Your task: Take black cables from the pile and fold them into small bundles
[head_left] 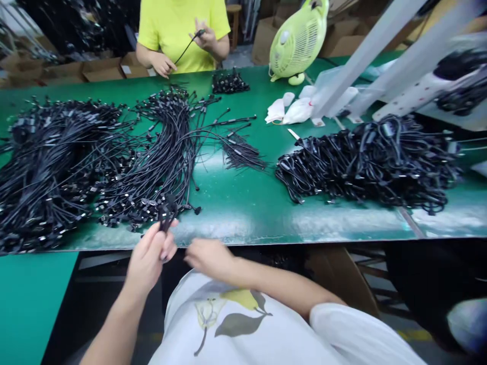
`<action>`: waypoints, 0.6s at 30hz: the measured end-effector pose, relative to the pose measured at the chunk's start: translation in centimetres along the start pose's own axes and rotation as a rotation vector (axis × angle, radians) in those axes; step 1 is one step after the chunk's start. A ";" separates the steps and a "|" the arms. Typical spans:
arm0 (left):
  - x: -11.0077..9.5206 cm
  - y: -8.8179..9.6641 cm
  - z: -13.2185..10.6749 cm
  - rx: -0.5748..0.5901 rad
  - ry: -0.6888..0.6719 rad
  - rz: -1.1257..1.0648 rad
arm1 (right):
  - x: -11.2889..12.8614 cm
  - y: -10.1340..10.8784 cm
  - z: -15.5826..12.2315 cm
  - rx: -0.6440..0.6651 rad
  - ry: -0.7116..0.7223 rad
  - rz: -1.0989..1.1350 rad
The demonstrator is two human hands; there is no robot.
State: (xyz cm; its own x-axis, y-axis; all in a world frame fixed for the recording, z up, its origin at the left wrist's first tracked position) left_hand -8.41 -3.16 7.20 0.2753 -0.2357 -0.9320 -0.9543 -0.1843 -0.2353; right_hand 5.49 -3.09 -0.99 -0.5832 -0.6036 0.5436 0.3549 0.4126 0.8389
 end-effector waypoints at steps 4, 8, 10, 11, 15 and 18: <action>-3.9 3.9 -3.7 -0.181 -0.059 0.140 | 5.9 -4.8 4.0 0.153 0.460 0.141; -2.5 7.5 -4.2 -0.272 0.076 0.114 | -0.6 1.5 3.5 -0.026 0.117 0.030; 0.0 7.6 -3.4 -0.240 0.165 0.043 | -6.5 6.9 2.7 -0.174 -0.146 -0.050; 1.3 7.2 -3.0 -0.211 0.200 0.006 | -9.2 9.3 2.6 -0.238 -0.268 -0.090; 5.0 4.0 -1.2 -0.052 0.277 -0.117 | -16.1 14.2 5.7 -0.299 -0.486 -0.170; 5.6 1.7 -0.5 0.019 0.292 -0.146 | -17.0 12.9 10.4 -0.262 -0.565 -0.170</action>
State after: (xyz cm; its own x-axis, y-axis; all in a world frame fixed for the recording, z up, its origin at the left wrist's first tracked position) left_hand -8.47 -5.24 1.72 0.4286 -0.4724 -0.7701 -0.9035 -0.2191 -0.3685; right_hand 12.39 19.55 0.36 -0.9163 -0.1643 0.3651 0.3489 0.1199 0.9295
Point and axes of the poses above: each hand's wrist, its own z-axis towards the middle knuckle, its own y-axis out of the back of the hand, x = y × z, the point moved 2 cm from there along z, towards the middle knuckle, and after that the axes turned 2 degrees about -x, right-handed, at the moved point
